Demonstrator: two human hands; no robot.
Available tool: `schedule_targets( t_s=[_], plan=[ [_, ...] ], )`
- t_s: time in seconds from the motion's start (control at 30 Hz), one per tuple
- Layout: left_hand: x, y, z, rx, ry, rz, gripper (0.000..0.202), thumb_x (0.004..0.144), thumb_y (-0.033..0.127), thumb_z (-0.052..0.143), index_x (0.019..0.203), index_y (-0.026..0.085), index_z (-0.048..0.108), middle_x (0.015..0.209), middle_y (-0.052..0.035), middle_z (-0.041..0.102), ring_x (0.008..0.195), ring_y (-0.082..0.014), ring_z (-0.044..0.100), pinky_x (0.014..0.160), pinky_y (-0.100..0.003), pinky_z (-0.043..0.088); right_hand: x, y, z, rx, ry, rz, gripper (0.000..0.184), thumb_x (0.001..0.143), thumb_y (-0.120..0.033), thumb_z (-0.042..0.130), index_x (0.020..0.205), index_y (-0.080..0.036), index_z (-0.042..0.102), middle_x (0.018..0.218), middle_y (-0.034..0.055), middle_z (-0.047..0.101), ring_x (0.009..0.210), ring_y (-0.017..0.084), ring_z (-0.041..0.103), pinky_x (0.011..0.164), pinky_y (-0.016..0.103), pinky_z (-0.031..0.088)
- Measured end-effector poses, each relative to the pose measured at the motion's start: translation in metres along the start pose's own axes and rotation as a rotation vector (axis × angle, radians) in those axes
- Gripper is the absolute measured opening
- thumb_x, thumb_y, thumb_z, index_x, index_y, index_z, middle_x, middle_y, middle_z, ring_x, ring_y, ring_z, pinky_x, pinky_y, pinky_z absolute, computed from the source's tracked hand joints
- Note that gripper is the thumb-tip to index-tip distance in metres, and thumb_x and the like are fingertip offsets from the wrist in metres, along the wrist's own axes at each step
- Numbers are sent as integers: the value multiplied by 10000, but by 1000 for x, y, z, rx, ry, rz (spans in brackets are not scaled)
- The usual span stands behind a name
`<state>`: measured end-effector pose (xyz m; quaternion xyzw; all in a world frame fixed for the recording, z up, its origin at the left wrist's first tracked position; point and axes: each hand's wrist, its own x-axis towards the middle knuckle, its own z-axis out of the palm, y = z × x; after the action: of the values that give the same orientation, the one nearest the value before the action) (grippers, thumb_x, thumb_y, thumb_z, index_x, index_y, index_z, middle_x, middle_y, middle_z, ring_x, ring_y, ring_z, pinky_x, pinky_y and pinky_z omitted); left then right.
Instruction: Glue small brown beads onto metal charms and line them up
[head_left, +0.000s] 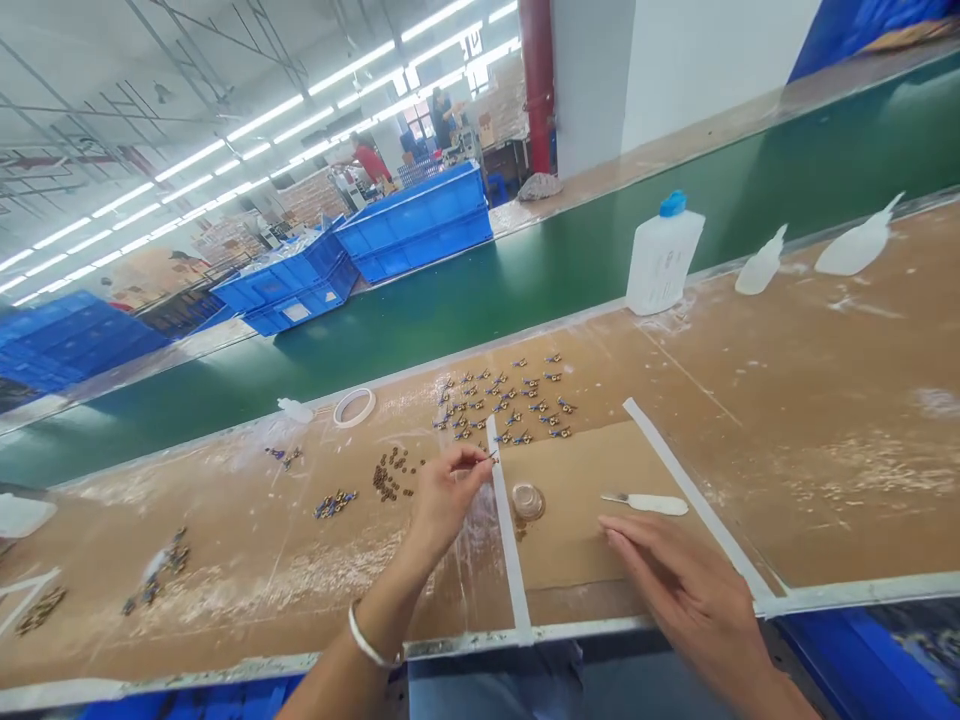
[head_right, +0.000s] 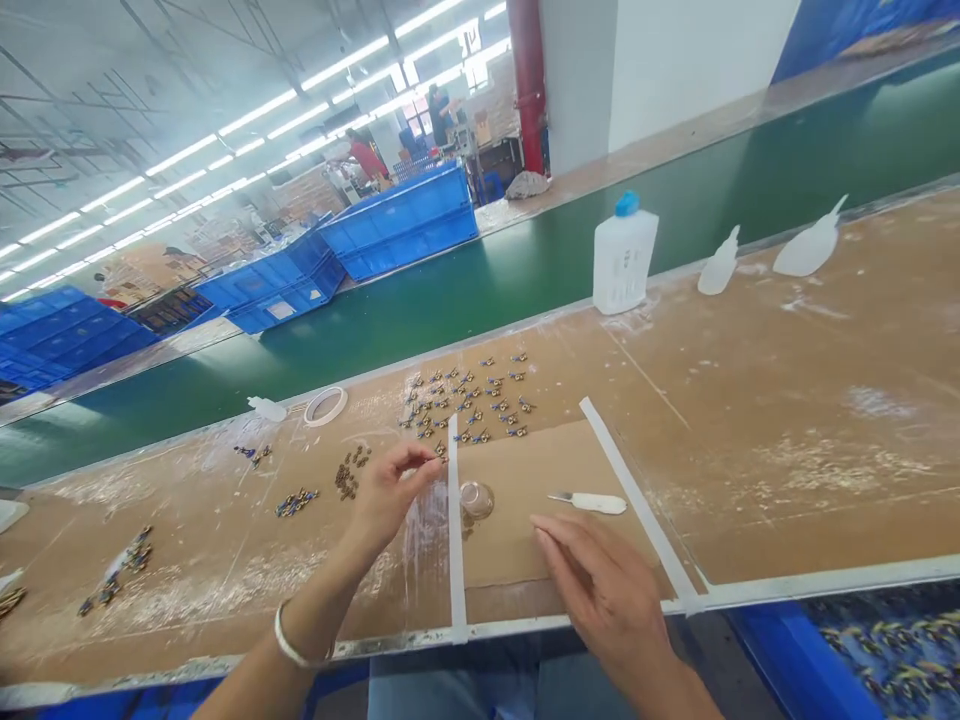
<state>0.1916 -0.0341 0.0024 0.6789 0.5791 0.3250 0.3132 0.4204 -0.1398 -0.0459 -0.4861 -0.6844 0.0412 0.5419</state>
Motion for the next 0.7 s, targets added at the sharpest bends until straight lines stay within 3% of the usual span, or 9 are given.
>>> schedule_targets(
  t_s=[0.23,0.33,0.43,0.5,0.57,0.7],
  plan=[
    [101,38,58,76,-294,116,38,698,186,702,663,172,709,611,18,658,602,-128,568,618,-251,429,-2,8,8,-57,65,-38,161,941,-148,540,1028,-197,666,878,26,743,786,150,732,739,237,612],
    [126,50,81,102,-365,148,35,683,174,710,656,162,728,580,23,638,562,-121,538,581,-250,399,-1,9,9,-75,74,-64,163,945,-139,530,1024,-187,664,865,34,739,781,152,730,733,238,614],
    [142,57,94,118,-396,172,77,698,169,692,641,154,741,524,33,599,504,-113,493,546,-253,374,0,11,9,-91,75,-75,162,951,-141,520,1018,-188,660,852,35,737,774,151,729,716,233,616],
    [147,60,89,130,-380,179,103,714,170,676,645,154,751,493,42,567,479,-108,457,532,-255,358,0,11,8,-109,72,-79,161,955,-149,515,1010,-188,661,851,36,740,771,152,731,718,231,618],
    [146,57,71,146,-327,178,105,727,195,678,684,161,767,502,43,567,492,-110,457,540,-254,357,0,11,7,-113,76,-82,160,955,-158,518,1005,-190,667,859,37,745,774,155,736,734,231,620],
    [116,28,-3,219,-157,140,130,749,281,692,764,193,787,638,19,667,605,-131,542,604,-250,399,-5,12,3,-77,77,-54,151,943,-216,564,1022,-224,693,896,25,756,783,176,744,765,256,626]
  ],
)
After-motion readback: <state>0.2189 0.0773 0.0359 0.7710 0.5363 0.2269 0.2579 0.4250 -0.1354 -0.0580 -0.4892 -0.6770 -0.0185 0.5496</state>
